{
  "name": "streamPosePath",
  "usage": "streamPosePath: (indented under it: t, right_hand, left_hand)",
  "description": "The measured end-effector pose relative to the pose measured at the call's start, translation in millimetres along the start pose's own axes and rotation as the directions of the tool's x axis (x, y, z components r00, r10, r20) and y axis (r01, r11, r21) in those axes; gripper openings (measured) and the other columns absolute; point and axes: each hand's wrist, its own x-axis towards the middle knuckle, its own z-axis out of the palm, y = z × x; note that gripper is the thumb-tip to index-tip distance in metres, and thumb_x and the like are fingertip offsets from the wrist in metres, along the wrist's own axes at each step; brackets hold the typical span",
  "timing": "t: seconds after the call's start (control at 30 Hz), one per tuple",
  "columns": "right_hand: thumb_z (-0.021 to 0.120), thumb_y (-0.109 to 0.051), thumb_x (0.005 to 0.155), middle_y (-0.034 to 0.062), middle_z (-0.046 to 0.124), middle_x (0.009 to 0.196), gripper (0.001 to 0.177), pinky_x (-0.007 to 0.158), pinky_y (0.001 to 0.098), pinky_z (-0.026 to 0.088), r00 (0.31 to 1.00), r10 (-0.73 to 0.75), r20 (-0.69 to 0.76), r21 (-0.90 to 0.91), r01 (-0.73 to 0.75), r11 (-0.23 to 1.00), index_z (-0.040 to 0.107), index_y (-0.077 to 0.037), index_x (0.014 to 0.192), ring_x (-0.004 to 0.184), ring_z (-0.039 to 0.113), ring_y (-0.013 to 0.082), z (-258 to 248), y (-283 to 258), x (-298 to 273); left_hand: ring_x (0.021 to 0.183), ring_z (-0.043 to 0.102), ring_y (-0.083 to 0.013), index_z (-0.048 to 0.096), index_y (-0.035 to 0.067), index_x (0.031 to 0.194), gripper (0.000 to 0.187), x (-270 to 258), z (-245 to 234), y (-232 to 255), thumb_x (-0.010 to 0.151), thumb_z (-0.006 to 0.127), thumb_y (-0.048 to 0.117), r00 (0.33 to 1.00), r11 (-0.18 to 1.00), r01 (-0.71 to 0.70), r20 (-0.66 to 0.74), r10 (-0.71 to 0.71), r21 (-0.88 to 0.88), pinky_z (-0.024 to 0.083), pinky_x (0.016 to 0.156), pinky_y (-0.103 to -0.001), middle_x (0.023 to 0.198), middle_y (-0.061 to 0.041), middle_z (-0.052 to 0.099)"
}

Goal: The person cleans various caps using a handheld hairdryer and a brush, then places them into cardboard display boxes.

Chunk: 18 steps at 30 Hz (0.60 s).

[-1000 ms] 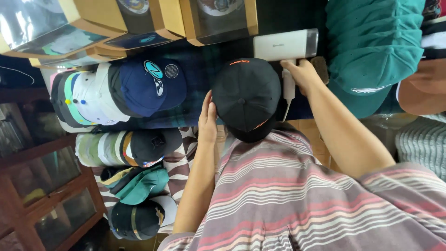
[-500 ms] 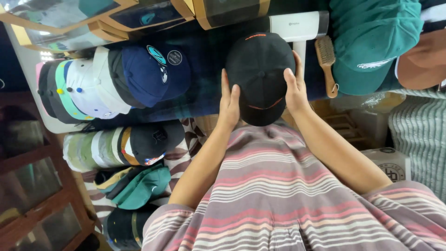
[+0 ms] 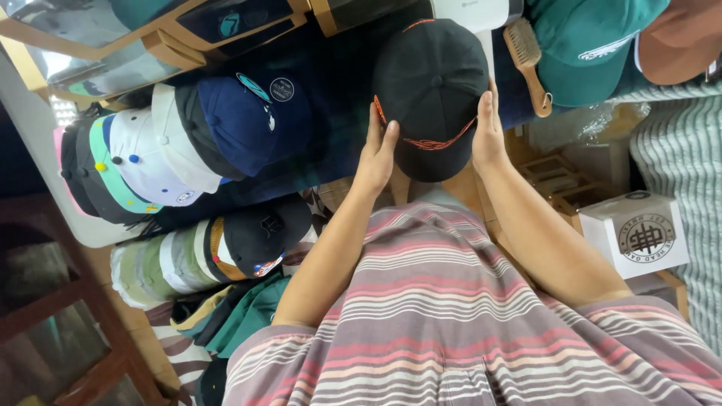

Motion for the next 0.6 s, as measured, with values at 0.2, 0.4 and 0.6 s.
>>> streamPosePath:
  t: [0.2, 0.4, 0.6]
  right_hand:
    - [0.049, -0.016, 0.115, 0.0182, 0.055, 0.146, 0.035, 0.119, 0.0485, 0.038, 0.99, -0.112, -0.09, -0.061, 0.107, 0.992, 0.052, -0.012, 0.15, 0.137, 0.05, 0.028, -14, 80, -15]
    - [0.052, -0.031, 0.113, 0.0051, 0.065, 0.085, 0.02, 0.045, 0.0338, 0.059, 0.9, 0.436, -0.024, 0.185, -0.424, 0.886, 0.065, -0.017, 0.119, 0.061, 0.07, 0.0211, -84, 177, 3]
    - [0.076, -0.003, 0.091, 0.0101, 0.068, 0.11, 0.04, 0.082, 0.0402, 0.058, 0.949, -0.3, -0.1, -0.615, 0.179, 0.768, 0.069, -0.017, 0.128, 0.101, 0.07, 0.0289, -136, 119, 43]
  left_hand:
    - [0.148, 0.036, -0.0493, 0.015, 0.024, 0.166, 0.076, -18, -4, -10, 0.105, 0.053, 0.049, 0.993, 0.984, -0.12, -0.002, 0.121, 0.133, 0.034, 0.12, -0.062, 0.166, -0.027, 0.03]
    - [0.121, 0.069, -0.031, 0.015, 0.023, 0.167, 0.083, 1, -7, -64, 0.101, 0.065, 0.014, 0.983, 0.984, -0.166, 0.065, 0.17, -0.057, 0.06, 0.101, -0.045, 0.144, -0.019, 0.059]
    - [0.117, 0.07, -0.028, 0.031, 0.015, 0.163, 0.081, 16, 24, -111, 0.096, 0.075, 0.024, 0.999, 0.992, -0.02, -0.045, 0.015, -0.127, 0.061, 0.098, -0.04, 0.137, -0.02, 0.063]
